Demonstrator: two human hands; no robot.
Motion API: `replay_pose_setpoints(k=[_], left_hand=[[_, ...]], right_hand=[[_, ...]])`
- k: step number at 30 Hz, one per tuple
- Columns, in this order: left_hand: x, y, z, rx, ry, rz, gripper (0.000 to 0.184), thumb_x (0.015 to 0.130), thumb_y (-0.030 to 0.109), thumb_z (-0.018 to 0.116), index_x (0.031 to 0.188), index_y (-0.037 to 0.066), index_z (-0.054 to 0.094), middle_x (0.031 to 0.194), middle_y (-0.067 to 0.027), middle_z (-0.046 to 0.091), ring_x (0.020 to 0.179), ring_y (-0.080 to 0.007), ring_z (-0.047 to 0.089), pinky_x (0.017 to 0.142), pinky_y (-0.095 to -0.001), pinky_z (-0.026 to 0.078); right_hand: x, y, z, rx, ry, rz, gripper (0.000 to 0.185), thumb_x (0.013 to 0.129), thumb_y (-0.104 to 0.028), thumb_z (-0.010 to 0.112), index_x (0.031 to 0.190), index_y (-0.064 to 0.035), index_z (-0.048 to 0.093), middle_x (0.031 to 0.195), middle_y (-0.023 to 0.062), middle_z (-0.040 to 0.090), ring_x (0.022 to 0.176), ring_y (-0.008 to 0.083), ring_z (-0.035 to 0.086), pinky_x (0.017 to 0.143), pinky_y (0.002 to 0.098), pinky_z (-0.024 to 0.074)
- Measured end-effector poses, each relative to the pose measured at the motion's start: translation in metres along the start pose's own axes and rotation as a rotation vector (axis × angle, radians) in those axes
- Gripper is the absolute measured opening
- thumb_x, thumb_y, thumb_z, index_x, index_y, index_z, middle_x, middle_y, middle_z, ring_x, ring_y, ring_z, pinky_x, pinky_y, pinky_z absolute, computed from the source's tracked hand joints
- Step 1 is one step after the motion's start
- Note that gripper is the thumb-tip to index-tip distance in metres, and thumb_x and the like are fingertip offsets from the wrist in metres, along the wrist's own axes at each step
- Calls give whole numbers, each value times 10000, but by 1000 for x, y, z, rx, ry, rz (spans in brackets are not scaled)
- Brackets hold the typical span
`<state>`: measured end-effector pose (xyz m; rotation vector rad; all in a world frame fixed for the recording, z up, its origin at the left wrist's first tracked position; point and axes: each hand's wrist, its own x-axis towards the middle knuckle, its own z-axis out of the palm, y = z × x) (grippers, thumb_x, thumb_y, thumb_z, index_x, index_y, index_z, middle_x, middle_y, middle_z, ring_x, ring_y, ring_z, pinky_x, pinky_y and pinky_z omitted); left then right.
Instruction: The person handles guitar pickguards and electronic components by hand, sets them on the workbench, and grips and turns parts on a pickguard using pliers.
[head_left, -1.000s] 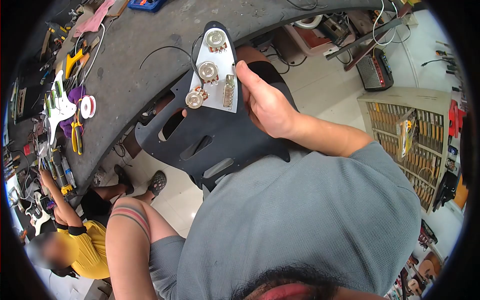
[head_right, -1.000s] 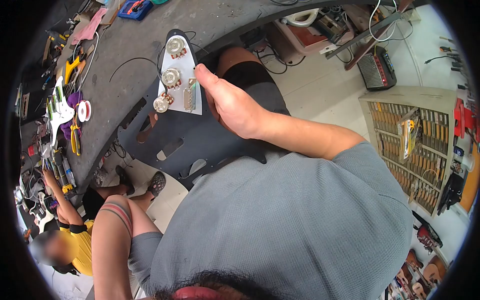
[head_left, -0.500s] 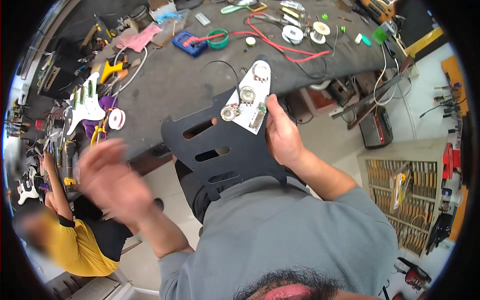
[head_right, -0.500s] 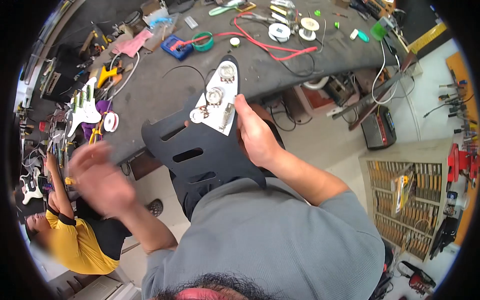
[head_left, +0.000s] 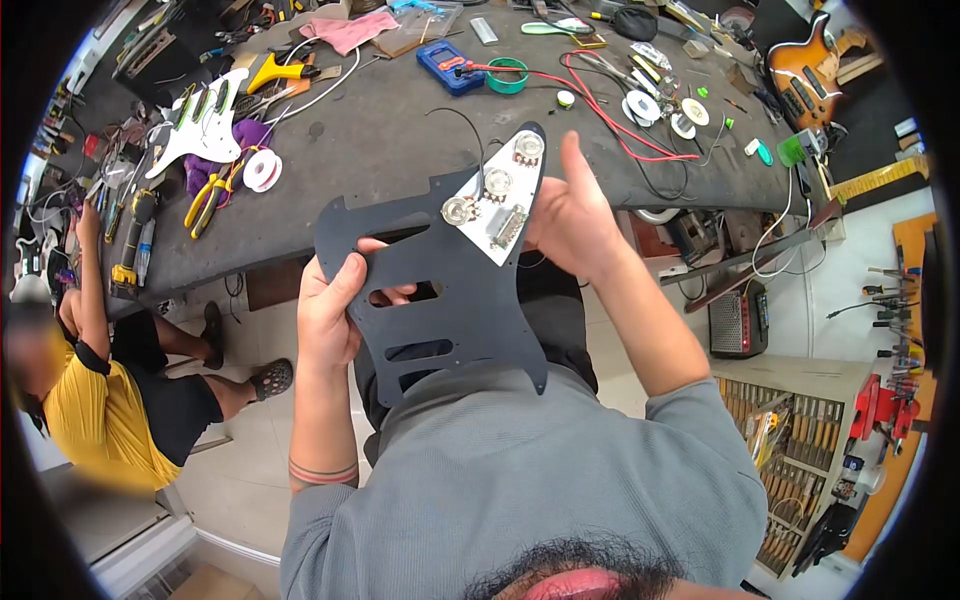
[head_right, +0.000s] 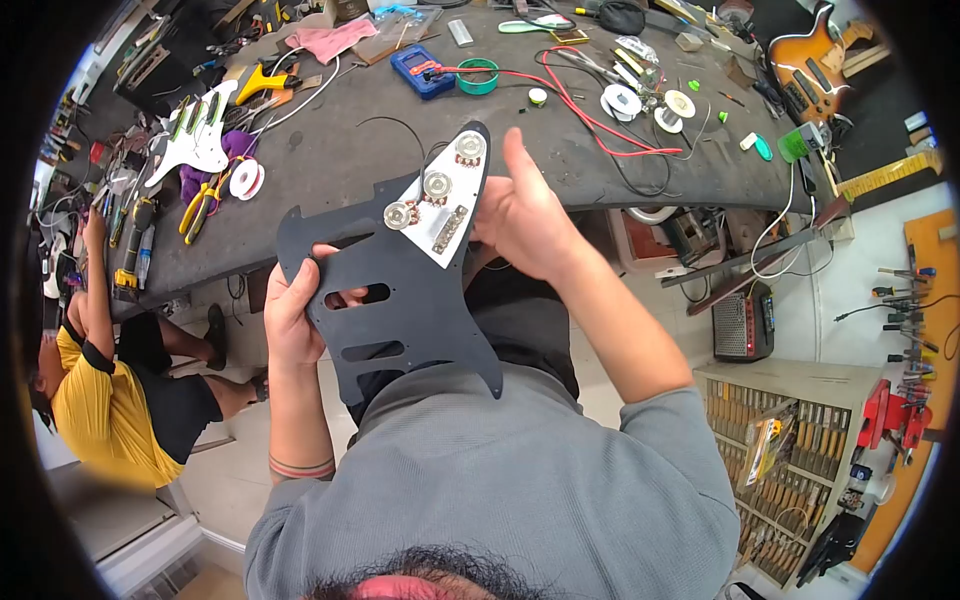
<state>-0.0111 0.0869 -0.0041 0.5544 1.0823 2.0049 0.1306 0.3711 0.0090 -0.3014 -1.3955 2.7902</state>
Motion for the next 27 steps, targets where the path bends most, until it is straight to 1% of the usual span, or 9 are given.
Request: replay_pose_setpoints(k=[2,9,10,13,14,17,18,22,27], left_hand=[[-3,1,-2,7,14,19,327,1116,247,629,1251,-47,674,984,-249,791,775,-270,796,681,-353,665],[-11,7,-12,80,24,67,351,1110,278,644,1212,-56,683,954,-228,789,756,-237,784,678,-319,648],[-12,8,-13,86,36,53,353,1110,279,644,1208,-57,684,948,-224,788,753,-231,781,675,-315,646],[-11,11,-16,104,52,27,354,1111,280,642,1202,-59,687,935,-213,787,741,-215,774,667,-306,639],[-11,11,-16,107,52,24,352,1111,279,640,1202,-58,688,934,-211,787,735,-212,771,664,-304,637],[-11,10,-18,123,74,19,353,1113,278,636,1203,-60,689,932,-207,787,724,-205,764,659,-302,632],[-11,9,-18,130,84,20,355,1113,278,635,1204,-61,689,932,-205,787,721,-204,762,657,-302,630],[-11,10,-17,160,111,69,362,1113,282,634,1199,-66,690,920,-206,784,719,-208,761,651,-306,623],[-12,14,-12,174,129,120,369,1110,283,639,1198,-72,688,903,-208,780,723,-215,762,651,-311,621]], right_hand=[[9,-8,3,-158,82,54,1116,1025,-893,204,1430,38,667,1401,204,729,1334,345,676,1213,504,430],[39,-41,11,-278,-196,-40,1071,1033,-869,284,1460,47,637,1446,238,692,1374,339,651,1166,480,494],[42,-49,10,-353,-290,-73,845,1088,-714,468,1450,29,644,1456,225,690,1338,299,671,1143,450,512],[43,-72,23,-715,-316,-116,550,1092,-459,644,1382,6,688,1428,211,711,1276,257,688,1111,417,527],[36,-83,41,-756,-248,-75,308,1026,-232,738,1219,8,742,1358,188,745,1215,224,698,1085,389,532],[35,-84,51,-987,-204,-270,238,997,-189,778,1072,36,762,1221,114,793,1185,161,704,1049,330,540],[33,-80,56,-1006,-167,-354,182,955,-147,796,968,26,741,1156,112,803,1151,193,710,1034,352,536],[14,-67,68,-1334,-70,-807,145,872,-101,839,976,-46,755,1068,58,788,1056,278,686,987,410,505],[-15,-32,67,-1598,114,-1167,249,801,-83,863,1027,-138,774,1063,-12,766,998,230,684,890,396,479]])
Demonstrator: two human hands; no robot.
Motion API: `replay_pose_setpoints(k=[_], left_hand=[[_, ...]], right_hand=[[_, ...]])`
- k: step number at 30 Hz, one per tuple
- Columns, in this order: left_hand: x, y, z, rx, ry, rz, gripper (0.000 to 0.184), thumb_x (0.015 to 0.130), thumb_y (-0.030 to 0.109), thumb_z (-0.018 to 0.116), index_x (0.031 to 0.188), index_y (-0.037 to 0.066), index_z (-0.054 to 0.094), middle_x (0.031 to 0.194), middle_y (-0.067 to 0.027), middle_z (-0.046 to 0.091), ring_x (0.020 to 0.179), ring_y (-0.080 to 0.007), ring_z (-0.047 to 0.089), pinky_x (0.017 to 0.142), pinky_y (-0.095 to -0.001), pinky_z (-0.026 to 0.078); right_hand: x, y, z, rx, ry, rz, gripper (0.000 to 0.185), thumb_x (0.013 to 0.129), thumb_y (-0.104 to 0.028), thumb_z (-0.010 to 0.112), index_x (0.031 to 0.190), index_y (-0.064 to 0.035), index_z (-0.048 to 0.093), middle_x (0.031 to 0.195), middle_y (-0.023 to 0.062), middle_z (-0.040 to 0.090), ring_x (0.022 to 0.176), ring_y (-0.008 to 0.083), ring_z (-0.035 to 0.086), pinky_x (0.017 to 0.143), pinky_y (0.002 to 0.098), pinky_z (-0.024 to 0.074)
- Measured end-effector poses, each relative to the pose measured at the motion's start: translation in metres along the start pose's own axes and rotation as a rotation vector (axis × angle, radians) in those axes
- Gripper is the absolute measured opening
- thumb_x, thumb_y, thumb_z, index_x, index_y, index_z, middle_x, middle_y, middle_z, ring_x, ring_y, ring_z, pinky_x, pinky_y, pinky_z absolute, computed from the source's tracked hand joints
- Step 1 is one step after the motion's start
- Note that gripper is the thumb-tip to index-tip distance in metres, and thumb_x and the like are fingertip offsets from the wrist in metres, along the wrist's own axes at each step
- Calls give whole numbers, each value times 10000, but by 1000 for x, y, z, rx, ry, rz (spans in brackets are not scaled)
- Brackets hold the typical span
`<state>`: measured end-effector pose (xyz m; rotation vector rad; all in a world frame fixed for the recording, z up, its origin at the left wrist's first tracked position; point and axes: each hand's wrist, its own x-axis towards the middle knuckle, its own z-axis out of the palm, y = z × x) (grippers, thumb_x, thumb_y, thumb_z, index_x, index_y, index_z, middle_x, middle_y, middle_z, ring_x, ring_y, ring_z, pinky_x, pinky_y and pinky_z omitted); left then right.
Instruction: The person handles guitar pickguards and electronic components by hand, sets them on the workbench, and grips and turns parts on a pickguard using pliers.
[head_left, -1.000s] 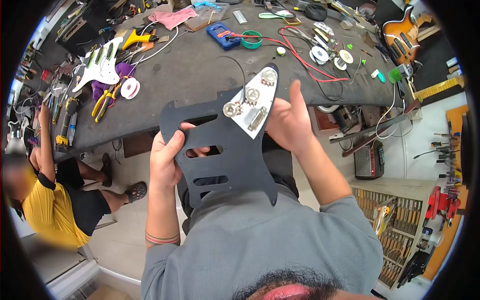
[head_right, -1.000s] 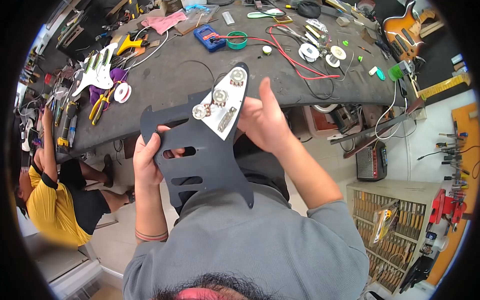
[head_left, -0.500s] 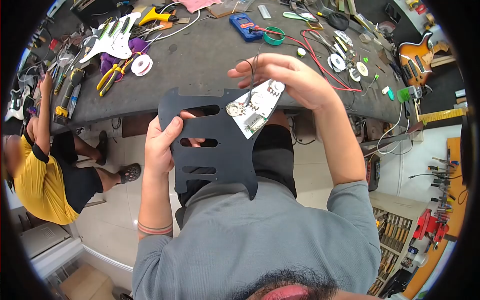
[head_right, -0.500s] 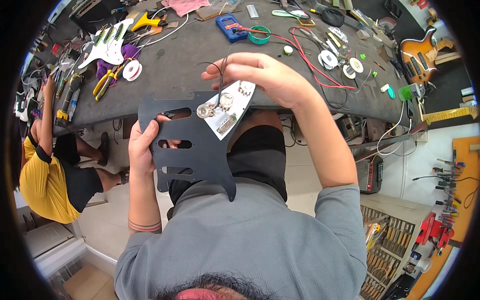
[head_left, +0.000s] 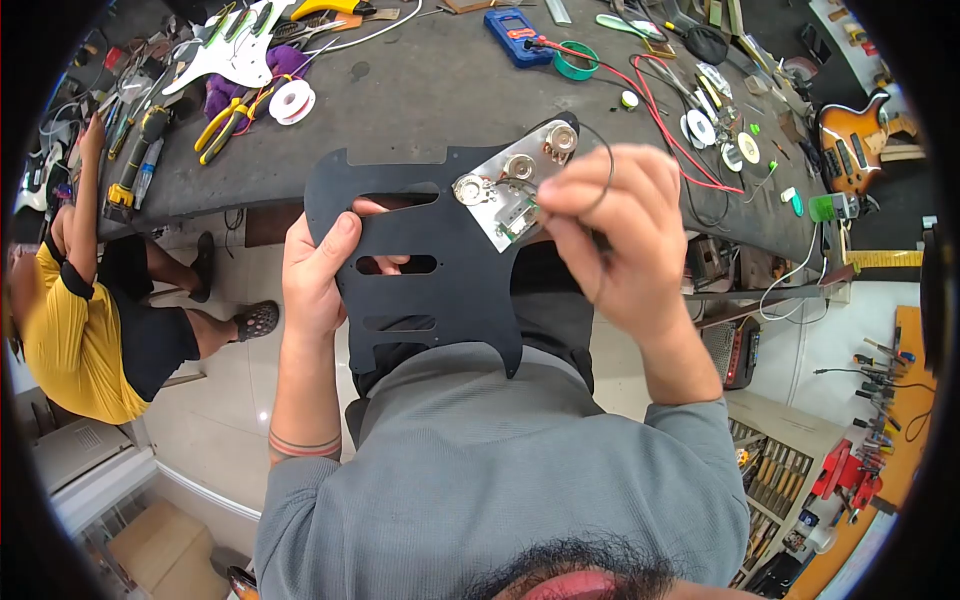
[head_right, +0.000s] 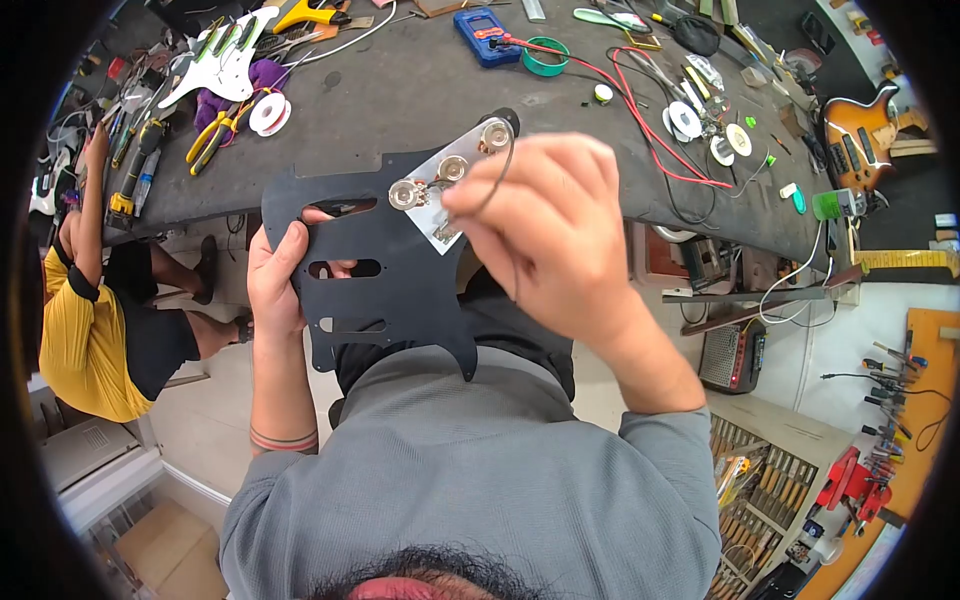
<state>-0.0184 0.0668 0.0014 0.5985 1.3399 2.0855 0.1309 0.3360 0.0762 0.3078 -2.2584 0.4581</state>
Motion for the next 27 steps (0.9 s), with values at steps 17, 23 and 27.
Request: replay_pose_setpoints(k=[17,23,27], left_hand=[[5,-9,6,-35,-77,-23,362,1113,267,634,1193,-79,698,921,-219,781,717,-220,764,644,-313,632],[7,-13,8,-77,-74,-50,385,1121,287,619,1188,-82,703,901,-215,781,695,-212,759,630,-305,626],[11,-15,3,-97,-81,-59,405,1130,301,598,1191,-87,699,893,-218,779,679,-211,755,625,-304,623]], right_hand=[[39,43,-16,495,-288,396,132,980,-92,771,1020,5,690,945,41,742,803,115,612,738,298,502],[58,88,-3,846,-543,506,215,1054,-219,734,1137,-22,712,1009,55,769,697,35,580,621,207,467],[54,92,2,895,-528,580,242,1048,-232,741,1187,-36,715,1014,51,769,734,33,595,652,209,485]])
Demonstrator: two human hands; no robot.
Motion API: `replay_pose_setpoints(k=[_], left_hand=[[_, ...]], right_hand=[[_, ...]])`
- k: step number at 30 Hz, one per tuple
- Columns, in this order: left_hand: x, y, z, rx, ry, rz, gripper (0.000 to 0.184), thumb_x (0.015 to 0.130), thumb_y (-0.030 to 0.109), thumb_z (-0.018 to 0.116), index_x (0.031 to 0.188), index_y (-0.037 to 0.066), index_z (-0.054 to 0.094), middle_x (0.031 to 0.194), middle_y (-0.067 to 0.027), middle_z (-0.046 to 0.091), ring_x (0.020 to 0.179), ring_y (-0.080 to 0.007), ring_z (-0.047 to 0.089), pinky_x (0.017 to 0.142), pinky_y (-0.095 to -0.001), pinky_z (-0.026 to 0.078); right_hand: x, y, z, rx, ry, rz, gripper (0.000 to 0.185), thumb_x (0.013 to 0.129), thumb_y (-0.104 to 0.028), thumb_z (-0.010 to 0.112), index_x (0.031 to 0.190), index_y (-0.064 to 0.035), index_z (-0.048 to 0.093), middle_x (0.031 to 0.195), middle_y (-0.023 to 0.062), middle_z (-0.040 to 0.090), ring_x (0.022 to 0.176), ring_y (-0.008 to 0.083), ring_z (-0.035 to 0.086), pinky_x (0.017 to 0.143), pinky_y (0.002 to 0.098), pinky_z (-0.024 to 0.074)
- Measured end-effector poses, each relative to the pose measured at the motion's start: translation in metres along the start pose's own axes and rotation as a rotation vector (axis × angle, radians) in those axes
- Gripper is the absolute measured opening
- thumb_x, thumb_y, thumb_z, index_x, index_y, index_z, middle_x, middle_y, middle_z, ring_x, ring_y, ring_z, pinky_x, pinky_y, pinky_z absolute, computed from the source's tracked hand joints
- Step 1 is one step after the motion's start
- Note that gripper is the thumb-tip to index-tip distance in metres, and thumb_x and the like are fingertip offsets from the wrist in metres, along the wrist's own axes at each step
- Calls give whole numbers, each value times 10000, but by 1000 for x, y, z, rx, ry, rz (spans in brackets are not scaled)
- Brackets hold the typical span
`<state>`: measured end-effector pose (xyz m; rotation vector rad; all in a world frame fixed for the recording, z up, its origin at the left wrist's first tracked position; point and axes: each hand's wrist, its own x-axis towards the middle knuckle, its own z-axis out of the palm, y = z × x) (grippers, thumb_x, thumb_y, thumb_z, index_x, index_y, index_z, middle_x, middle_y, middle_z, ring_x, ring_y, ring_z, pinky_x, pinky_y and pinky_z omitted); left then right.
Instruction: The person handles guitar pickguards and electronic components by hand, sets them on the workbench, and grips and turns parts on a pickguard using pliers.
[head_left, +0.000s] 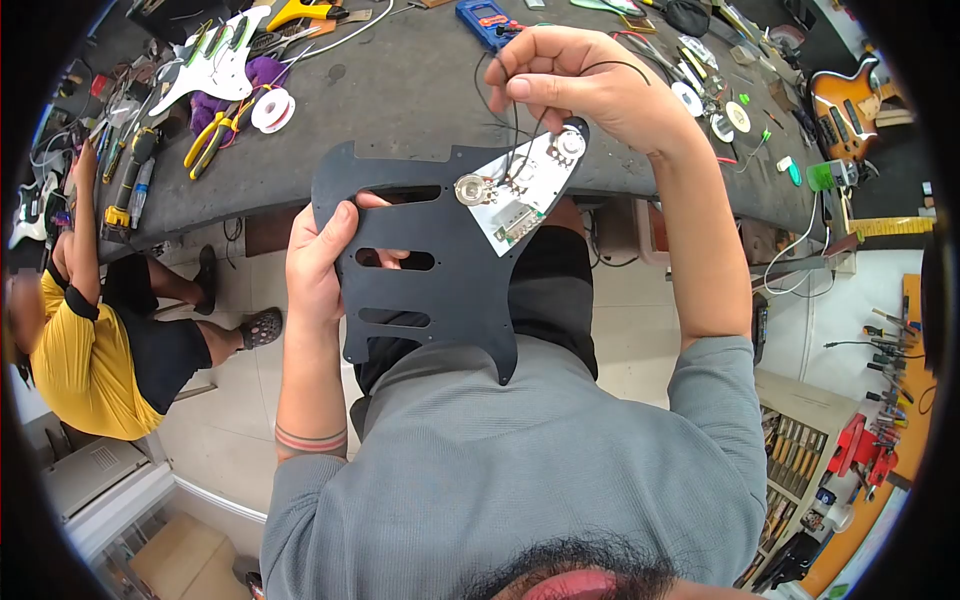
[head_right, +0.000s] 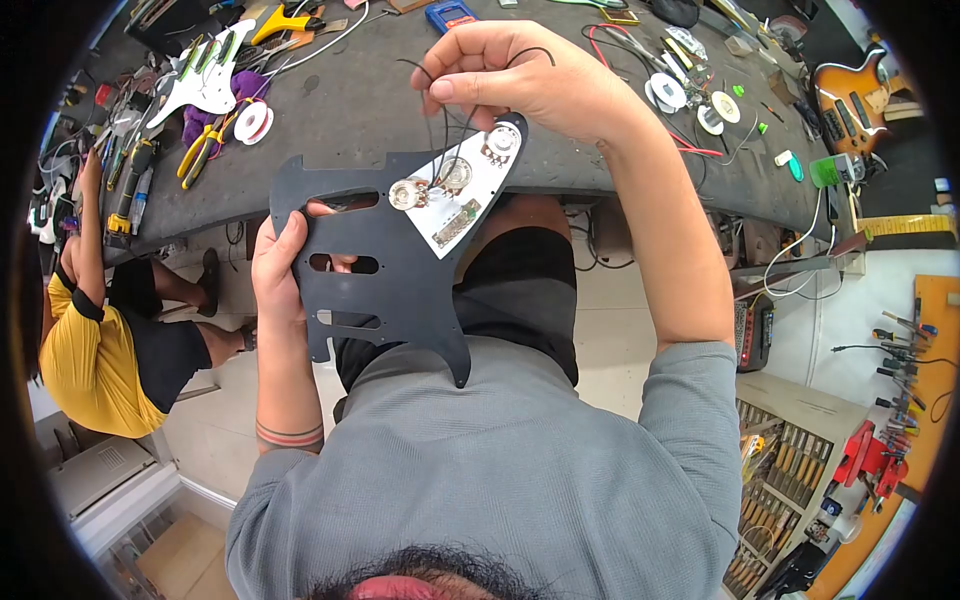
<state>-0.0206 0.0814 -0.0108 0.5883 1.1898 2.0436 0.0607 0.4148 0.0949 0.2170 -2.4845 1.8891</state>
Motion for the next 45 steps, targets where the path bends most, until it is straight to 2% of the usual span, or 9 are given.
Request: replay_pose_setpoints(k=[5,11,14,17,20,29,36,39,45], left_hand=[[3,-2,-3,5,-6,-9,419,1135,317,589,1191,-85,695,879,-219,773,675,-217,755,617,-308,623],[1,-7,-1,-24,45,-12,400,1132,314,596,1182,-70,697,879,-224,769,671,-226,751,602,-316,620],[1,-10,-3,-39,51,-2,384,1130,309,601,1185,-59,697,879,-223,767,668,-229,747,594,-317,616],[3,-10,-3,-68,30,0,372,1128,304,605,1185,-53,697,878,-220,764,664,-228,741,589,-317,610],[4,-10,0,-83,64,-10,366,1128,301,608,1180,-50,696,877,-215,762,662,-225,736,586,-316,605],[3,-9,1,-74,94,-44,374,1124,310,615,1179,-53,688,869,-203,753,653,-218,722,584,-305,597],[0,-9,-2,-85,69,-35,359,1125,297,612,1180,-50,684,865,-191,746,654,-212,710,577,-308,587],[-1,-9,-1,-109,78,-30,353,1126,289,608,1178,-51,685,865,-194,745,656,-215,710,580,-314,588],[-1,-8,-4,-86,47,-18,355,1127,286,605,1176,-56,687,865,-197,747,656,-221,712,584,-318,589]], right_hand=[[-8,0,-5,133,81,40,287,1037,-240,762,1243,-46,712,1044,29,749,810,37,610,703,213,505],[-23,16,-26,175,66,2,279,1020,-200,785,1233,-44,697,997,9,700,926,90,663,824,237,527],[-32,21,-23,168,166,-69,277,1000,-168,801,1219,-40,693,1038,32,715,983,123,695,870,262,537],[-44,21,-22,208,230,-52,294,959,-139,848,1202,-28,727,1156,60,761,1041,128,735,932,270,586],[-53,21,-14,161,316,-100,264,966,-88,827,1196,-15,720,1140,64,763,1073,147,750,975,290,595],[-61,16,3,144,422,-127,194,997,8,747,1181,-14,688,1103,93,778,1111,193,776,980,300,604],[-65,21,10,-149,485,-224,191,960,-16,798,1132,-18,715,1061,10,728,1012,91,697,906,253,574],[-67,20,13,-116,504,-199,187,953,-10,799,1124,-22,722,1057,2,724,989,80,686,879,244,562],[-70,16,14,-73,510,-167,192,956,-1,789,1132,-23,718,1065,6,725,1003,82,692,904,251,570]])
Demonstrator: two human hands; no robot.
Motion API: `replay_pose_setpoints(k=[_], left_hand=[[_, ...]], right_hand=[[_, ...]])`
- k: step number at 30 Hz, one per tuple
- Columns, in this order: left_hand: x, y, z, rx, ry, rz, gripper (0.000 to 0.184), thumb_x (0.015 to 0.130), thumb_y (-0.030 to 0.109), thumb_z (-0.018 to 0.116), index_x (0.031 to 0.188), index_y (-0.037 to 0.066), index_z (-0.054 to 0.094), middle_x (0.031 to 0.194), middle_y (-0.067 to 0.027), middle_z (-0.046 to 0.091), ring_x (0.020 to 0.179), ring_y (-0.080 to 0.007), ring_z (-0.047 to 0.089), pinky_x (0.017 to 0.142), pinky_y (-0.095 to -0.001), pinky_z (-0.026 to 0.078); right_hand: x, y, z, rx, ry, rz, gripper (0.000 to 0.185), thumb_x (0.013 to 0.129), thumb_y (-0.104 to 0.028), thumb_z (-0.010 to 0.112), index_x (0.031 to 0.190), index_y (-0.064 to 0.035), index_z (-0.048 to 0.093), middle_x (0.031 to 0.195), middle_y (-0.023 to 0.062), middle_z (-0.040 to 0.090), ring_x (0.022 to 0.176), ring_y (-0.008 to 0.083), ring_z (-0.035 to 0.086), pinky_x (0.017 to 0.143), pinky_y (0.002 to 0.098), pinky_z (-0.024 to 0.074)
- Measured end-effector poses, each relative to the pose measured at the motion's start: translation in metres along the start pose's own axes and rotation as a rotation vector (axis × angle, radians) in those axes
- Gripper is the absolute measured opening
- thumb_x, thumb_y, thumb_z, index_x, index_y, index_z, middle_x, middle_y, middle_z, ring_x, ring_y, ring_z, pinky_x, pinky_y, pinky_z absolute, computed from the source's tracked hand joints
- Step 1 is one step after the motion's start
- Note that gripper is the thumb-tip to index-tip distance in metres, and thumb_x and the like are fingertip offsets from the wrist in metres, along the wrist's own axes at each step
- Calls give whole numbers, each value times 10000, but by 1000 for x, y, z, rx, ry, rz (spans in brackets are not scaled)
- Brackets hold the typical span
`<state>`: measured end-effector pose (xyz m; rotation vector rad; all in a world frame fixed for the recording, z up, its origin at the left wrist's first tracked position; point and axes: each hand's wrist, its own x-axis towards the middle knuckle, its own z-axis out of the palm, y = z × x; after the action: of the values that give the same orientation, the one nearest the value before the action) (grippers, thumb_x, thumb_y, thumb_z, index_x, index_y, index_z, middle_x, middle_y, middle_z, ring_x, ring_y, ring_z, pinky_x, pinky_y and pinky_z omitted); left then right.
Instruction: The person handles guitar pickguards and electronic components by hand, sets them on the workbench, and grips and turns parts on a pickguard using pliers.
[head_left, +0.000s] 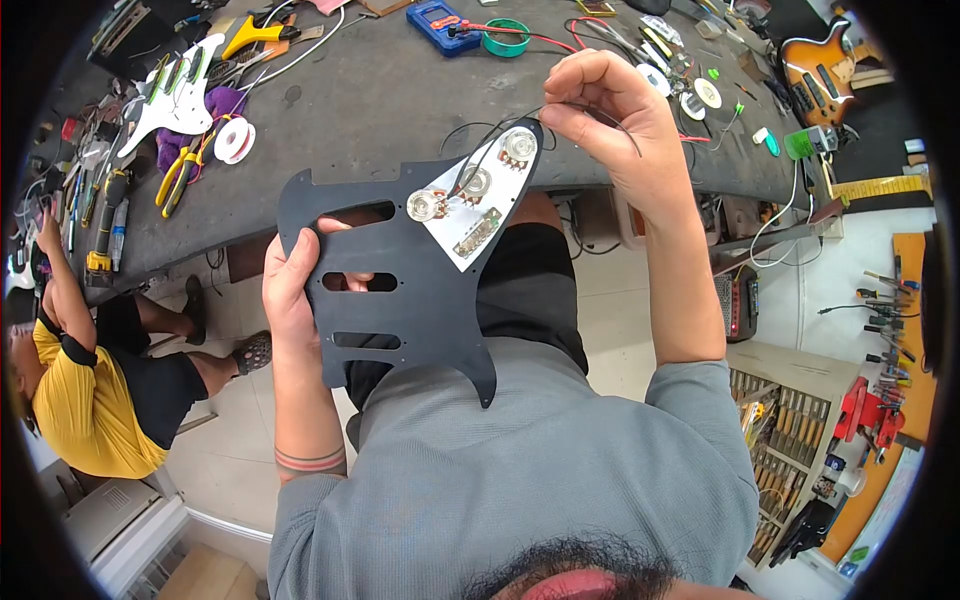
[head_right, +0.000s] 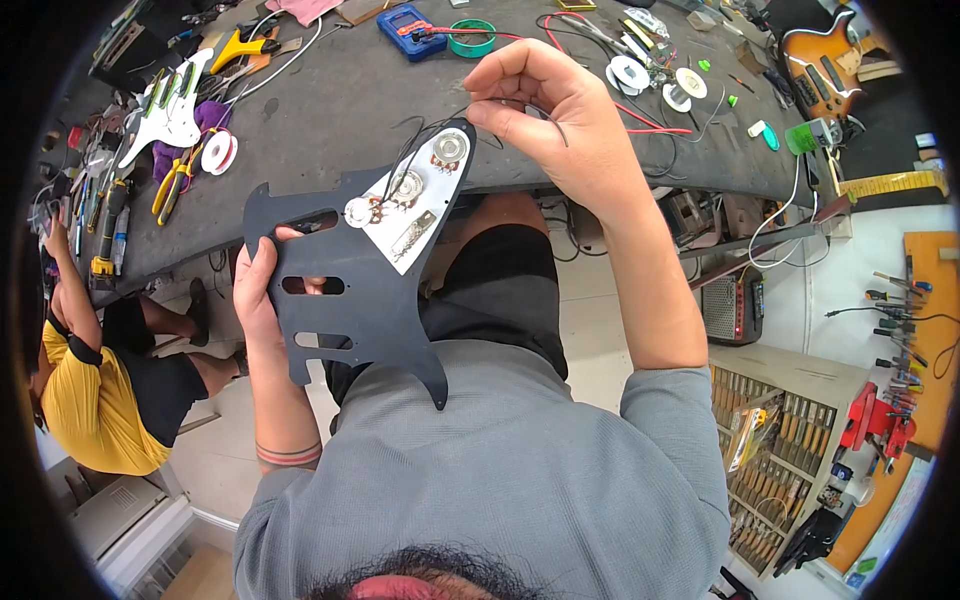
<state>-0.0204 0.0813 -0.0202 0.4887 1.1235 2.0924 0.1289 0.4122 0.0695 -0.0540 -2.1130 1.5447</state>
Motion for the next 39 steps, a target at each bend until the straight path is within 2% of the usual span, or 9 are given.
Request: replay_pose_setpoints(k=[12,18,30,39], left_hand=[[-1,3,0,27,8,-9,371,1122,306,617,1167,-52,703,841,-194,757,661,-225,730,589,-311,595],[-1,2,1,36,9,7,371,1124,302,611,1173,-56,698,841,-199,758,659,-226,731,594,-310,597],[-1,1,3,48,12,15,376,1131,299,593,1166,-61,699,842,-197,758,640,-204,728,588,-286,593],[-2,0,7,-26,20,36,354,1123,277,603,1171,-60,700,868,-202,762,689,-224,743,624,-309,617]], right_hand=[[-10,-5,8,131,-13,-172,215,969,114,725,1156,23,667,1129,59,677,1062,143,714,970,304,588],[-15,-1,7,162,5,-131,214,967,127,719,1149,31,662,1137,68,674,1064,153,714,977,314,592],[-26,-4,15,216,-13,-237,221,936,163,724,1121,52,674,1110,114,650,1062,200,692,948,342,582],[-33,-7,14,188,-32,-278,240,922,174,723,1113,36,674,1119,126,652,1115,235,701,970,363,567]])
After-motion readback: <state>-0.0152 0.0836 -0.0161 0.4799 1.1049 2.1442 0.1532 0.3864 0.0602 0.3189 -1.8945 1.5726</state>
